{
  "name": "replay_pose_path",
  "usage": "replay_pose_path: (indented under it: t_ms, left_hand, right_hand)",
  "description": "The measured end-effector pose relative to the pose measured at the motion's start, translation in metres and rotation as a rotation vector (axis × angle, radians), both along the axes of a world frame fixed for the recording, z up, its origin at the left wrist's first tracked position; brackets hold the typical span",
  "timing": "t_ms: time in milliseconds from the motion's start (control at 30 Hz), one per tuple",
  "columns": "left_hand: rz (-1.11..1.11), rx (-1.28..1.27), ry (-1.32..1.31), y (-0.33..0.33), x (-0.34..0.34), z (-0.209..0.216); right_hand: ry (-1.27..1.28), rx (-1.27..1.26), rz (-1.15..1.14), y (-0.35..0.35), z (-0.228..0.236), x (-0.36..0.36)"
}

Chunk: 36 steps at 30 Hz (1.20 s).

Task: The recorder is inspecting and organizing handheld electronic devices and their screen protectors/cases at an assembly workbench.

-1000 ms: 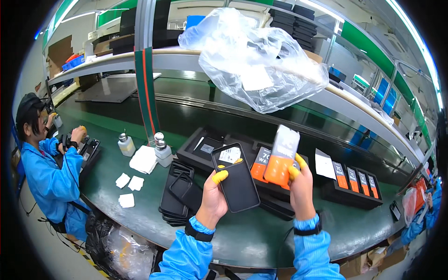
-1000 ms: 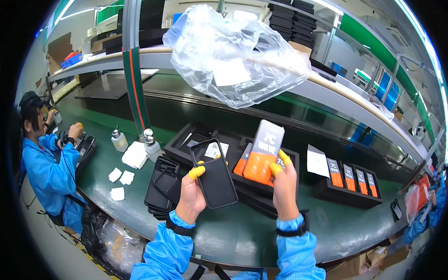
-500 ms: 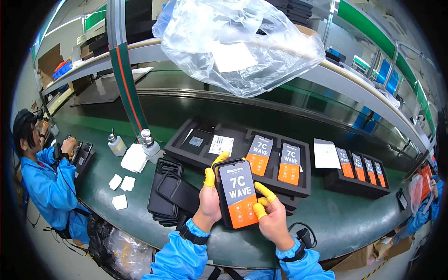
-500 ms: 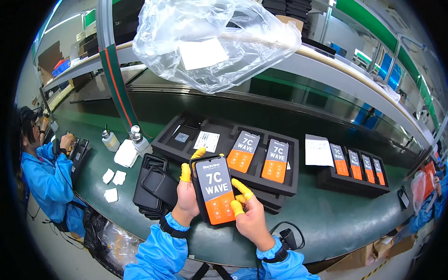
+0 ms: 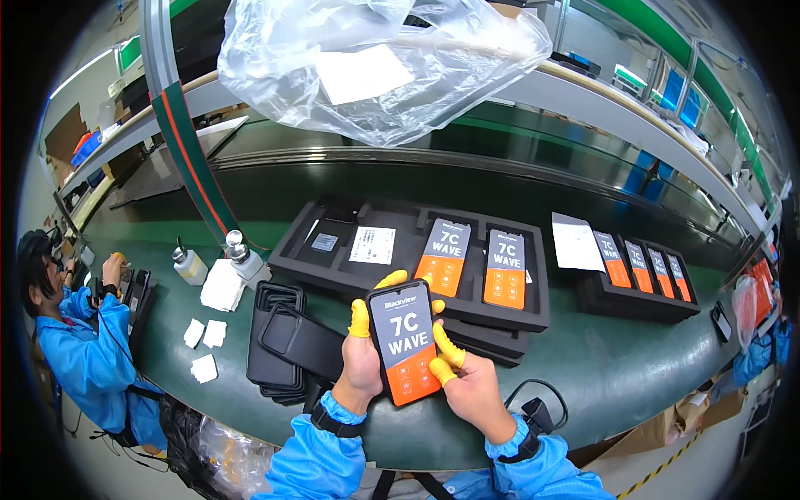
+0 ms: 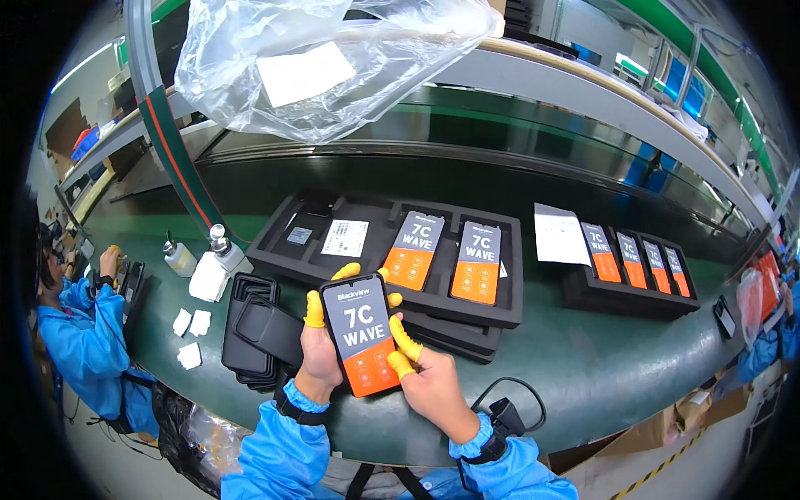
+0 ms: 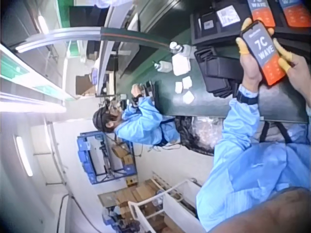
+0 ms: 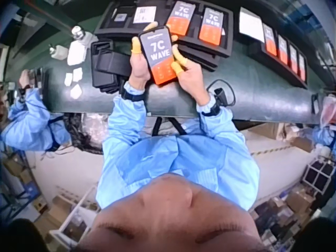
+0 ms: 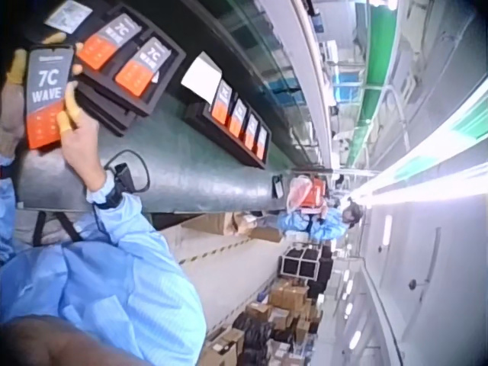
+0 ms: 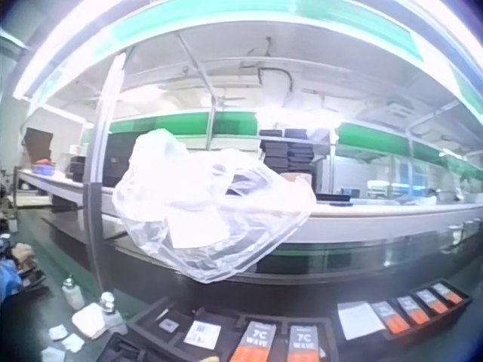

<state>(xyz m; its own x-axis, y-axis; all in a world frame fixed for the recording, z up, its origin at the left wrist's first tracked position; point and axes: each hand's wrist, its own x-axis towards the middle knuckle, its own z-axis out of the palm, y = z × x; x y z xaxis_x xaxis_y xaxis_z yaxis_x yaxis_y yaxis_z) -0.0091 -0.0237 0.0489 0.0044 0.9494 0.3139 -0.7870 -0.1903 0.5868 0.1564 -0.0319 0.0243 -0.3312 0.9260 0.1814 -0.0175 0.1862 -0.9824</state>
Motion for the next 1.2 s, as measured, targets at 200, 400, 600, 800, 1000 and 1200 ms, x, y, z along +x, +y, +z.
replay_pose_path:
  t_ms: [200, 400, 600, 800, 1000, 1200]
  left_hand:
    - [0.017, -0.107, -0.161, 0.001, 0.003, -0.004]
    - [0.002, -0.168, -0.299, 0.0, 0.007, -0.009]
    - [-0.02, -0.156, -0.346, -0.004, -0.005, 0.0]
    - [-0.006, -0.22, -0.028, -0.001, -0.007, 0.001]
    - [0.047, -0.264, 0.739, -0.006, -0.005, 0.005]
    - [0.08, -0.243, 0.664, -0.004, 0.009, -0.007]
  right_hand:
    - [0.034, -0.085, -0.176, -0.009, 0.021, -0.008]
    - [-0.508, 0.651, -0.418, -0.004, 0.032, -0.002]
    - [0.037, -0.352, 0.317, 0.009, 0.026, 0.021]
    - [0.006, -0.37, 0.352, 0.01, 0.016, 0.018]
    - [0.164, -0.181, -0.045, 0.025, 0.015, 0.021]
    - [0.184, -0.09, -0.065, 0.025, 0.011, 0.026]
